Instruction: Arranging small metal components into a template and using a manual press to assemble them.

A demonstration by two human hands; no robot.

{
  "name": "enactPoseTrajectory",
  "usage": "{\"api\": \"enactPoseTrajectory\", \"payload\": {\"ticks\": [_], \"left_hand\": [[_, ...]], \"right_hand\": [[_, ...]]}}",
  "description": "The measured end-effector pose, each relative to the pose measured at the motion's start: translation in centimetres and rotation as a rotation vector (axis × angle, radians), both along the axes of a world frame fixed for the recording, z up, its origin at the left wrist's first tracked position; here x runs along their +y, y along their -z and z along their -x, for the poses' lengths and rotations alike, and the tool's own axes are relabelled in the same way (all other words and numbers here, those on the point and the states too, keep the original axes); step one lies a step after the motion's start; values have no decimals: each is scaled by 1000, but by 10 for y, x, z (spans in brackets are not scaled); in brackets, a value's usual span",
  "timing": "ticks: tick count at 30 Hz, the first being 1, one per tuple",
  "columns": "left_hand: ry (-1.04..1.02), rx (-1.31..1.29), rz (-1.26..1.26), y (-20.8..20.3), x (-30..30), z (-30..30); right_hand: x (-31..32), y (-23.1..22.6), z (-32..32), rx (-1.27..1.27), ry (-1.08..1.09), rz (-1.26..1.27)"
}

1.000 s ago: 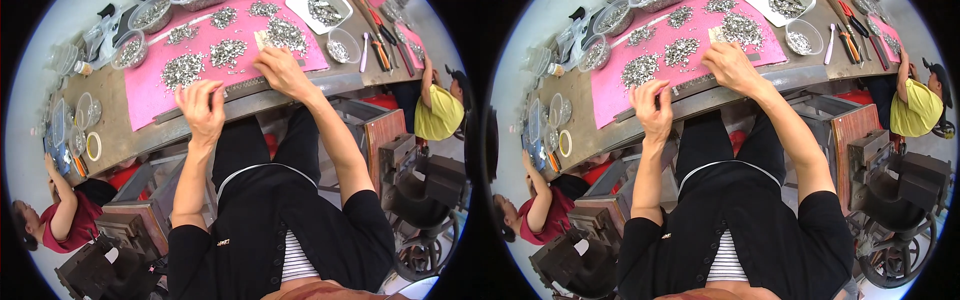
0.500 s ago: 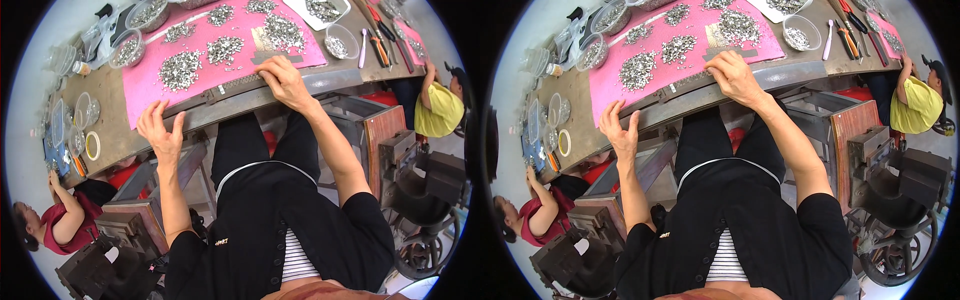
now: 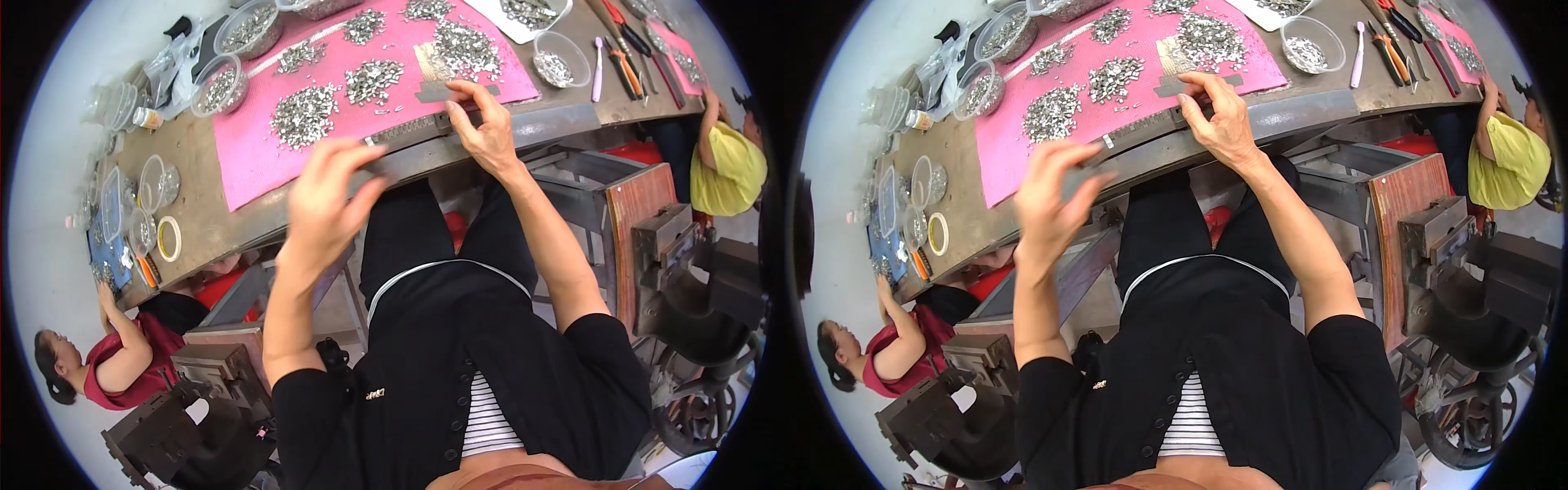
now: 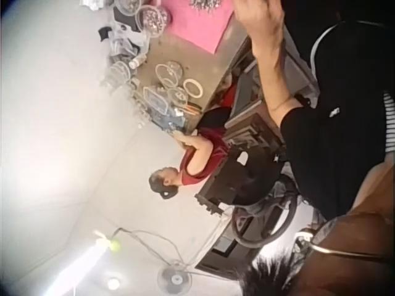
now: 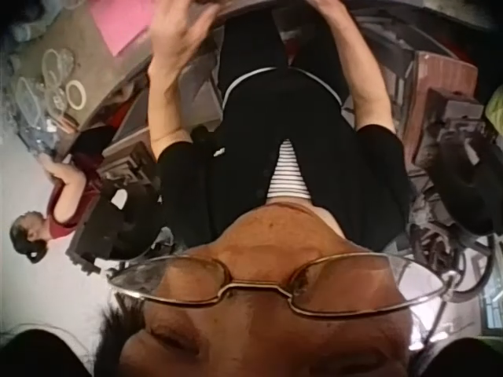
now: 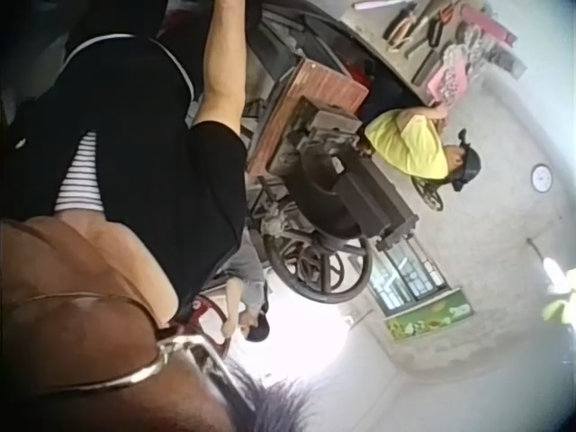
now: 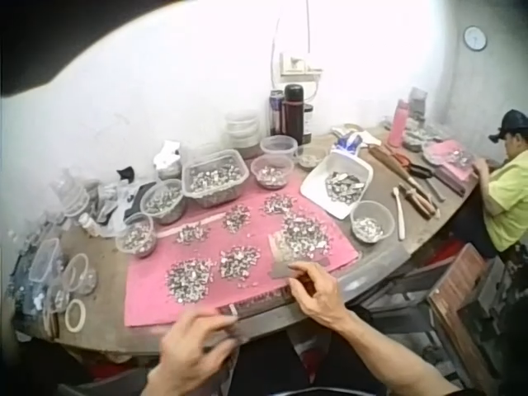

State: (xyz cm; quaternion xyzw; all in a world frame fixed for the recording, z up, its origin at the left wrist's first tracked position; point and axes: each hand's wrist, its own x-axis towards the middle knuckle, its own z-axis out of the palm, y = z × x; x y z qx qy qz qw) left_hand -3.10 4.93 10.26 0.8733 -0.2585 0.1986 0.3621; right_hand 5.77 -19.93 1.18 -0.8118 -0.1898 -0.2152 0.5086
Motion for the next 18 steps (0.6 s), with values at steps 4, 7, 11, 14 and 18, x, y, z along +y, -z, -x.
{"api": "enactPoseTrajectory", "payload": {"ticks": [4, 7, 11, 14, 18], "left_hand": [[-14, -110, -171, 58, -52, -60], [-216, -178, -284, 80, -43, -51], [-294, -162, -316, 86, -47, -41], [-320, -168, -257, 89, -49, -35], [-284, -168, -144, 103, -54, -23]], "right_hand": [[-8, 1, 2, -86, 160, 144], [-21, 6, 20, -189, 175, 436], [-14, -6, 29, 281, -146, -239], [-15, -3, 38, 271, -139, -226], [-12, -8, 45, 124, -178, -105]]}}
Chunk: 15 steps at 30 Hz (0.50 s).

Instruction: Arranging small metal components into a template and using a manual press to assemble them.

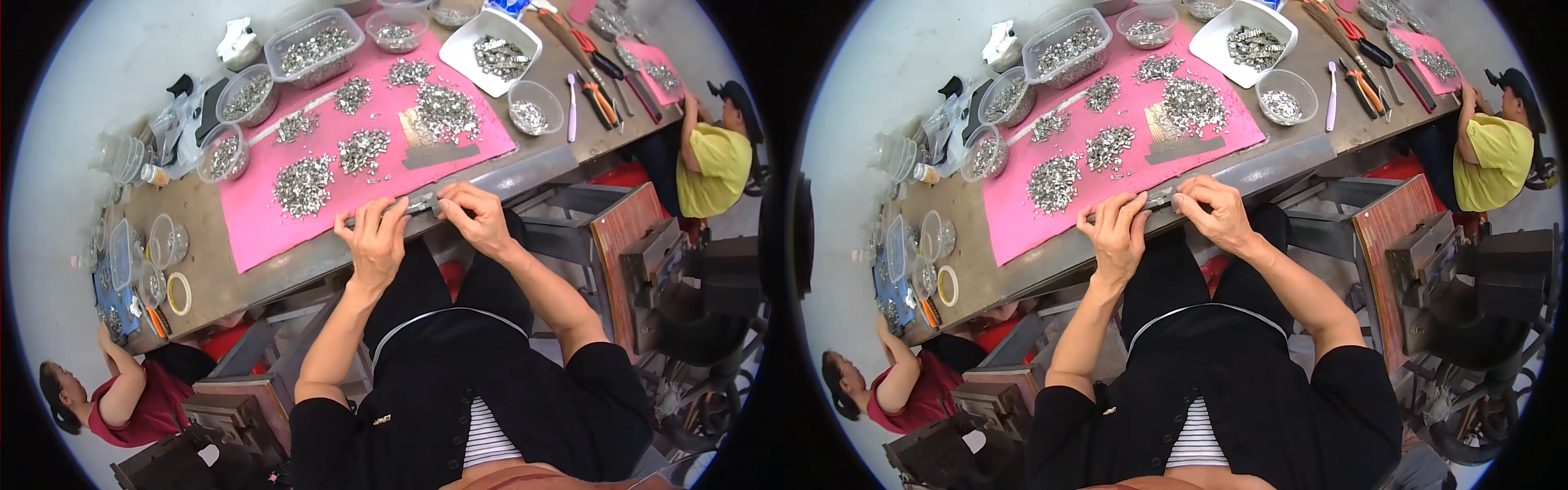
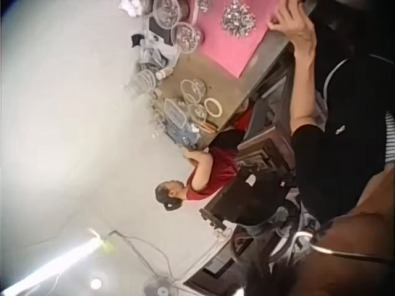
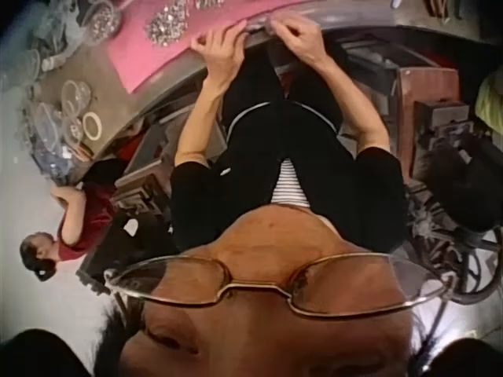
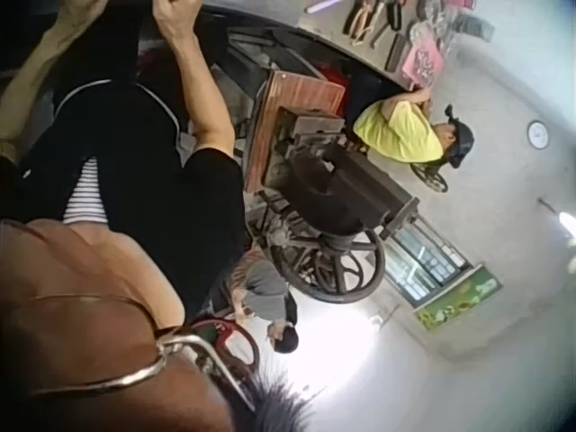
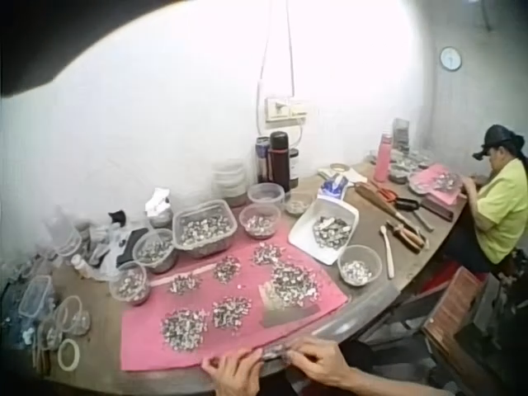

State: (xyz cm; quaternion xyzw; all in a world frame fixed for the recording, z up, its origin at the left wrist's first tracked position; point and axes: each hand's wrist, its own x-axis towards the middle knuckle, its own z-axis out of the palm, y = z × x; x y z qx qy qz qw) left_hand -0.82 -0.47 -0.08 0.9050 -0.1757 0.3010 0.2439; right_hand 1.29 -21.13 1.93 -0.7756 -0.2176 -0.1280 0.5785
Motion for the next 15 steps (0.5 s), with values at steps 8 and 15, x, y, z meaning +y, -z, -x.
{"api": "enactPoseTrajectory", "payload": {"ticks": [8, 15], "left_hand": [[1, 81, 127, -24, -5, -3], [7, -10, 0, -41, 31, -122]], "right_hand": [[25, -23, -127, -200, 36, 400], [59, 3, -189, -201, 91, 584]]}}
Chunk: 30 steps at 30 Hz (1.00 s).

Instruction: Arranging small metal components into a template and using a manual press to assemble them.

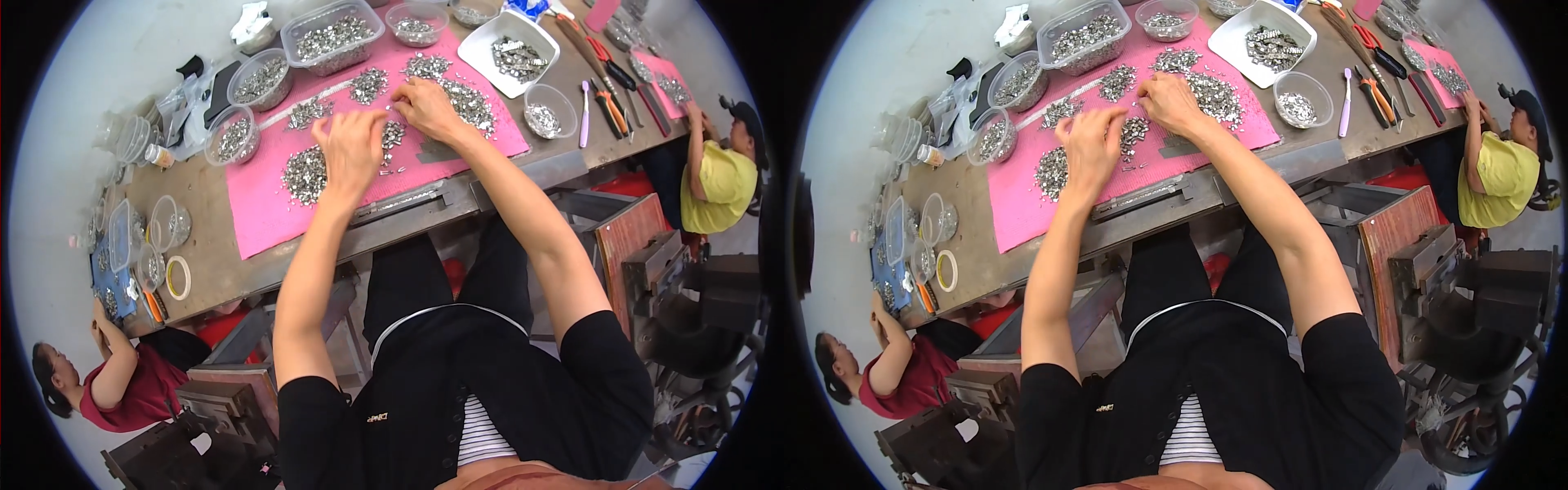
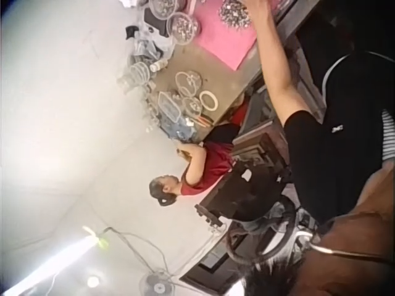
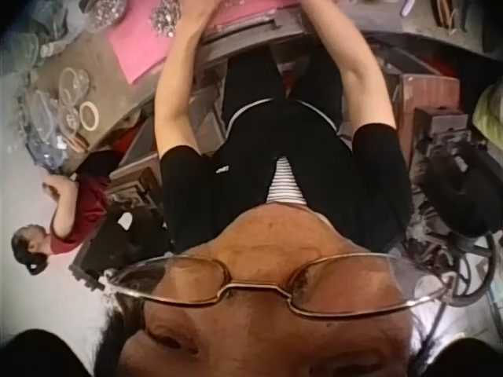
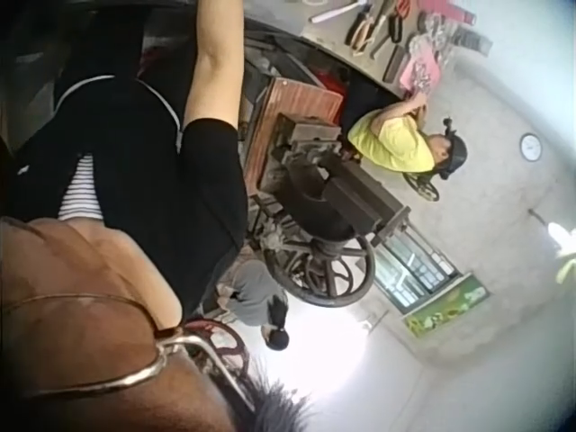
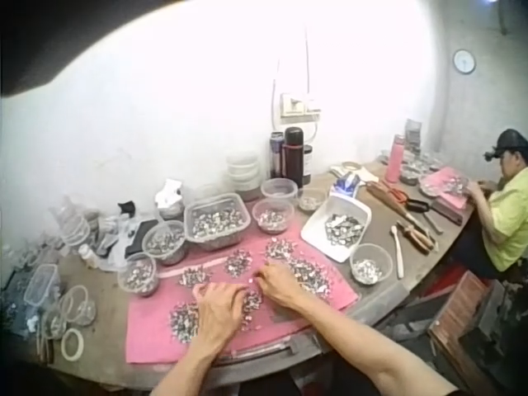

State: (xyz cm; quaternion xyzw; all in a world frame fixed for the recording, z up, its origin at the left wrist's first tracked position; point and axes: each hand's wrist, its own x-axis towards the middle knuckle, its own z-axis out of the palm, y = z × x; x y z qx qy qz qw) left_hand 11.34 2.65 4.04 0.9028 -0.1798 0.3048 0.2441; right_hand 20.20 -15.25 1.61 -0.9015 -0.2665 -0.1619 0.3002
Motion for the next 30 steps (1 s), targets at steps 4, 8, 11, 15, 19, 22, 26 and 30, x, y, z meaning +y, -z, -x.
{"api": "enactPoseTrajectory", "payload": {"ticks": [4, 8, 11, 15, 19, 22, 26, 30], "left_hand": [[-36, 57, -30, 19, 3, -51], [-56, 121, -107, 22, -9, -58], [-35, 124, -92, 22, -3, -57], [80, 66, -104, -10, -4, -31], [143, 49, -395, -13, -12, 13], [190, 128, -354, 2, -17, 28], [196, 124, -248, 11, -15, 30], [149, 162, -179, 15, -18, 35]], "right_hand": [[3, 0, -1, -6, -17, -16], [-7, -1, 1, -39, -45, -46], [-12, -25, 24, 31, -145, -121], [-41, -43, 63, -10, -263, -22], [-55, -28, 85, 33, -259, 150], [-52, -22, 89, 93, -272, 106], [-50, -25, 105, 39, -258, -65], [-47, -29, 142, 324, -225, -278]]}}
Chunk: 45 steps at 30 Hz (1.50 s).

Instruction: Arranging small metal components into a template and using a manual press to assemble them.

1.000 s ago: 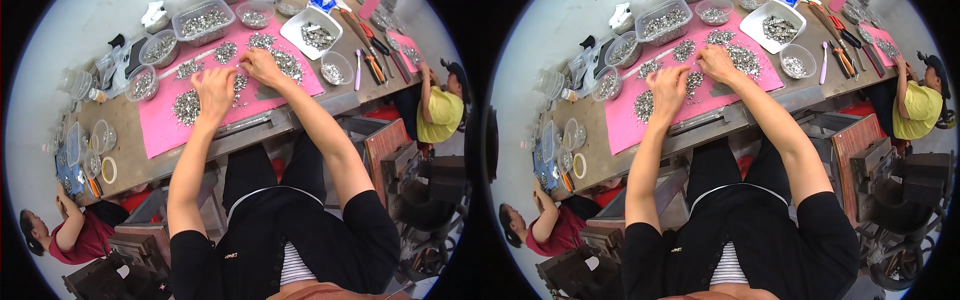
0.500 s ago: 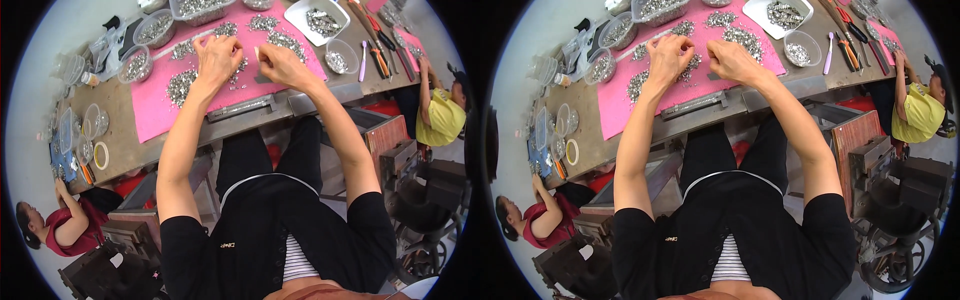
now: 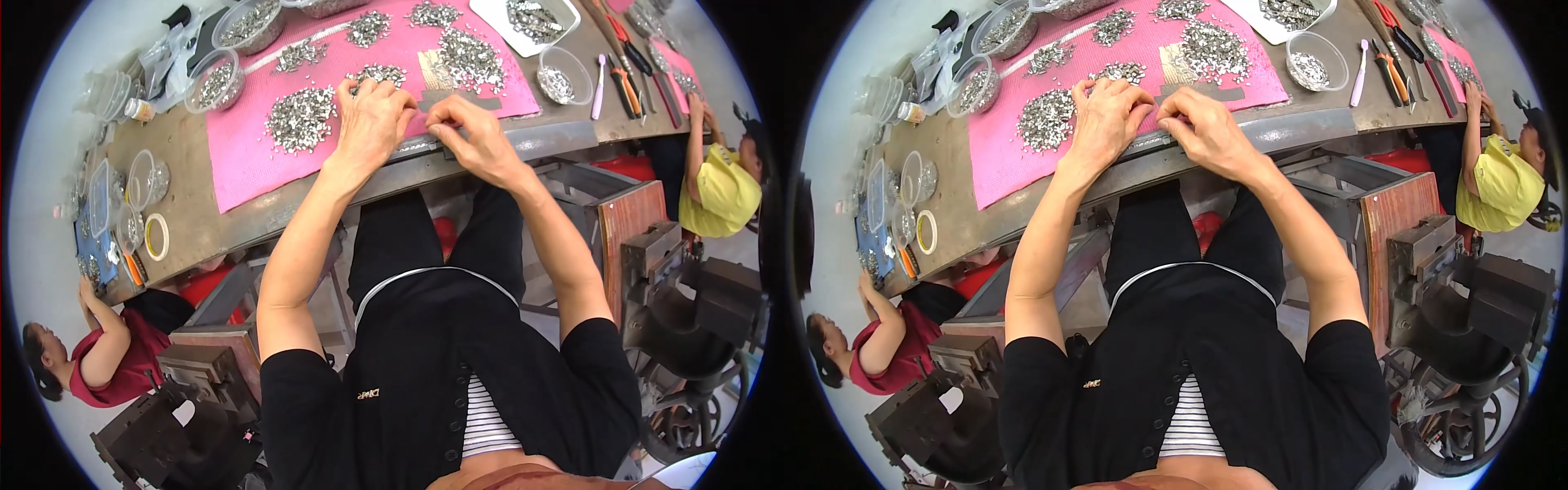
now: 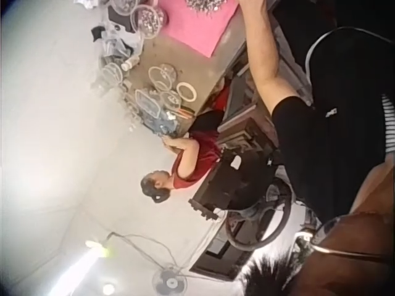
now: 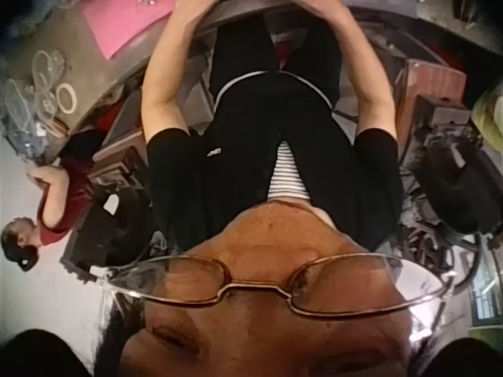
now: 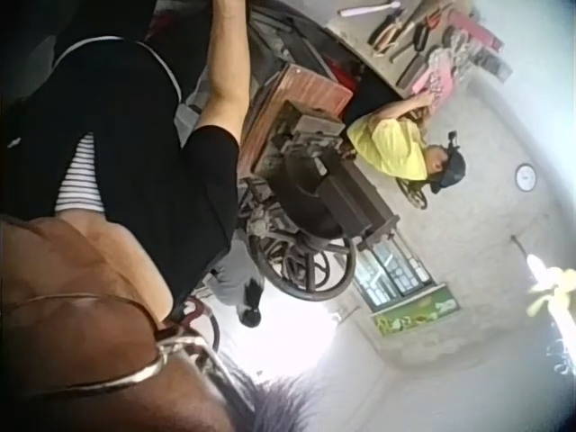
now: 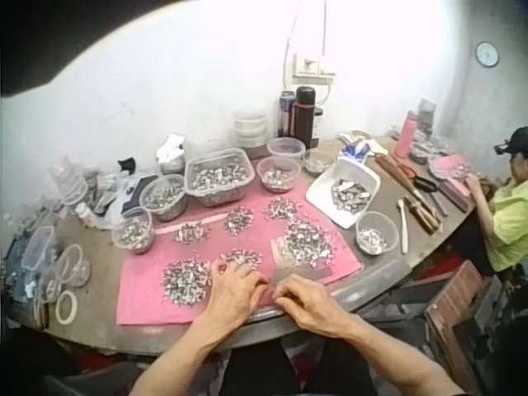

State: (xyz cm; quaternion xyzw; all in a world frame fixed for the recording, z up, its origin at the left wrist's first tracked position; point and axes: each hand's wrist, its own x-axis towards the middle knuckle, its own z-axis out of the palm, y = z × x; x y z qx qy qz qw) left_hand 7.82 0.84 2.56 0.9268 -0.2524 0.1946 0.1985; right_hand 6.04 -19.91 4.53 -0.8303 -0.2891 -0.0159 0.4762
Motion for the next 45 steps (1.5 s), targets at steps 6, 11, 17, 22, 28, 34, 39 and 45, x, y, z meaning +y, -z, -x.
{"api": "enactPoseTrajectory", "payload": {"ticks": [6, 11, 17, 22, 28, 34, 39, 45], "left_hand": [[-27, -29, 5, -3, -8, 5], [-11, 36, 120, -1, -3, 9], [-29, 222, 488, -12, 5, 33], [7, 269, 522, -14, -2, 54], [37, 155, 393, -8, -10, 58], [46, 107, 395, -3, -11, 56], [45, 7, 298, -8, -12, 58], [35, -45, 202, -5, -5, 67]], "right_hand": [[6, 18, 15, -66, 76, -65], [12, 20, 16, -151, 84, -46], [11, 19, 19, -371, 99, 32], [-1, 24, 16, -276, 47, -42], [-7, 27, 21, 39, 155, -200], [-6, 28, 18, 72, 156, -219], [-6, 27, 16, 81, 162, -223], [-10, 28, 20, 88, 170, -213]]}}
